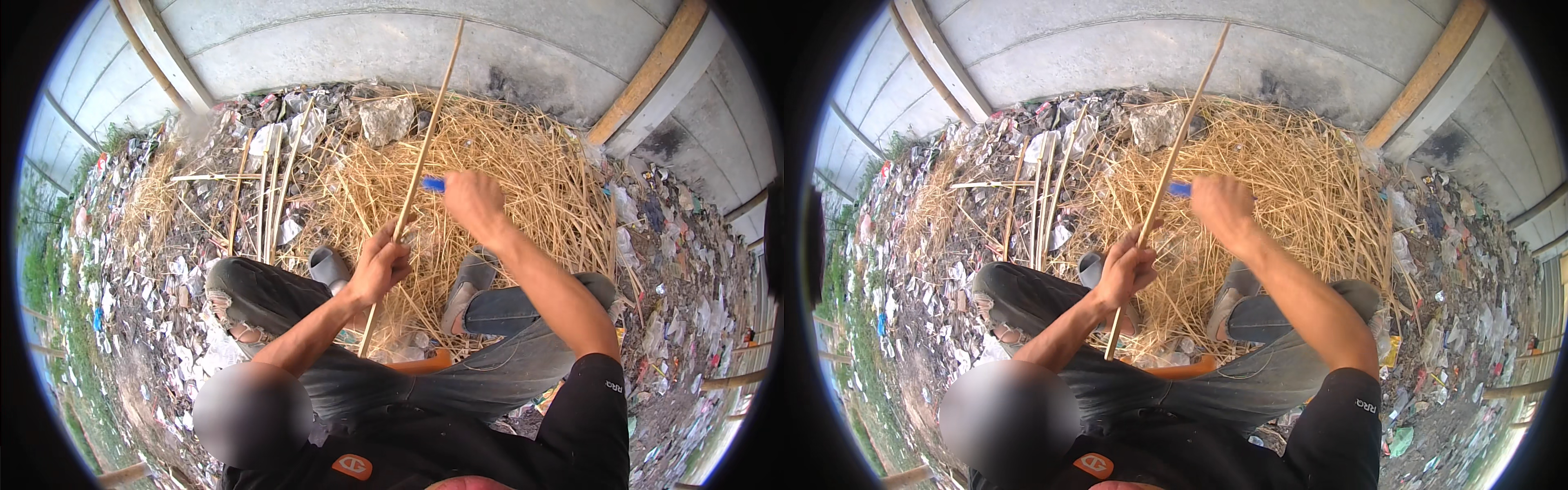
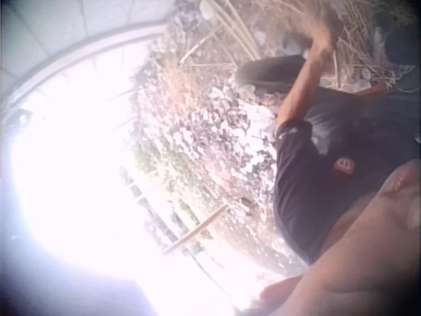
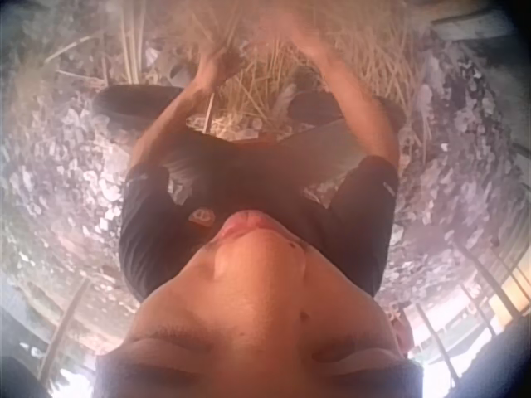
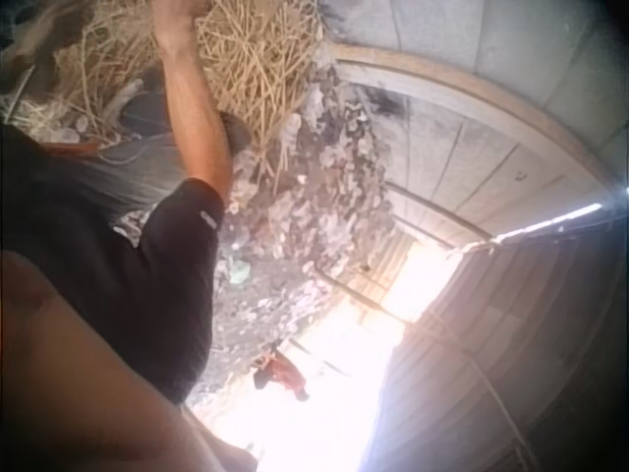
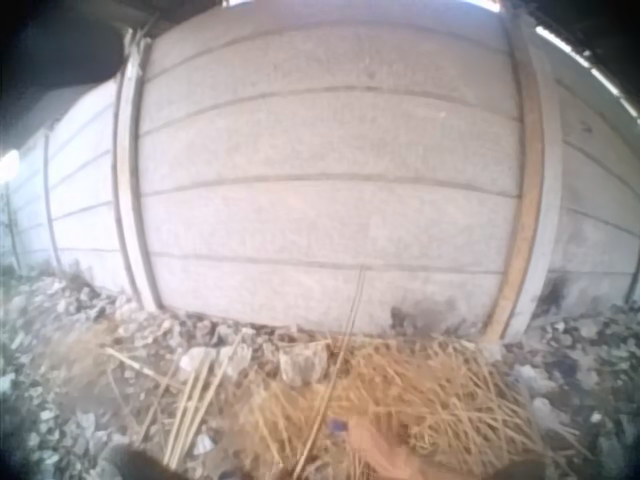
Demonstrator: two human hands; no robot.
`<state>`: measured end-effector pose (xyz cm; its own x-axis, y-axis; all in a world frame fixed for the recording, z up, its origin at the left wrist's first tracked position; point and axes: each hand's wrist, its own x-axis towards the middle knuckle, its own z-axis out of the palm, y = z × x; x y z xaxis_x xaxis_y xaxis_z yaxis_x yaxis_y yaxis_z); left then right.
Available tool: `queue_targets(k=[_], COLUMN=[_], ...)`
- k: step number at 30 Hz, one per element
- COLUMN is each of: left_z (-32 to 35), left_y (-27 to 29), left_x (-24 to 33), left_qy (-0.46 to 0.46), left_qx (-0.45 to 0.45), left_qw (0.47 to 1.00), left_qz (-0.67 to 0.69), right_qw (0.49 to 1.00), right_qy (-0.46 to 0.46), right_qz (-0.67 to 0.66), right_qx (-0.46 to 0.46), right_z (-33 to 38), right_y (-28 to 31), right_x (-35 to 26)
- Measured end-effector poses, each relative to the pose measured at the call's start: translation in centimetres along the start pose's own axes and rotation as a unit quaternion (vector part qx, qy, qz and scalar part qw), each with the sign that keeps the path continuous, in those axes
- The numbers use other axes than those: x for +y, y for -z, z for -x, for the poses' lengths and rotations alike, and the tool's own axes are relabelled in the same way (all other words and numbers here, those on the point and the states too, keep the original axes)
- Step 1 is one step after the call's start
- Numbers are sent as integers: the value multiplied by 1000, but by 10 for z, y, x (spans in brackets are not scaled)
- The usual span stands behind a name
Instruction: The person sits on the ground and uses a blue utility knife to peel the outer layer off a long, thin wooden stick. They hold the stick with their left hand and scrape along its length with the knife in their right hand, creating a pile of straw-like shavings.
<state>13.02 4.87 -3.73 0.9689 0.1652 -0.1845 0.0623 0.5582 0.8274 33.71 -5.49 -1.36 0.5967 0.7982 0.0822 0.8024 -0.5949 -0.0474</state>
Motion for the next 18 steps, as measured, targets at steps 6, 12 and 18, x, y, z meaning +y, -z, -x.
queue_targets(k=[6,12,18], left_z=[18,13,9], left_y=[-2,-6,-11], left_x=[-1,13,12], left_qy=[19,2,-7], left_qx=[-66,-9,33], left_qw=[997,1000,999], left_qz=[-24,-19,17], right_qw=[989,993,987], right_qy=[-134,22,121], right_qz=[-59,-115,-102], right_qx=[35,-11,-11], right_z=[-3,42,66], right_y=[47,44,23], right_x=[65,-14,-46])
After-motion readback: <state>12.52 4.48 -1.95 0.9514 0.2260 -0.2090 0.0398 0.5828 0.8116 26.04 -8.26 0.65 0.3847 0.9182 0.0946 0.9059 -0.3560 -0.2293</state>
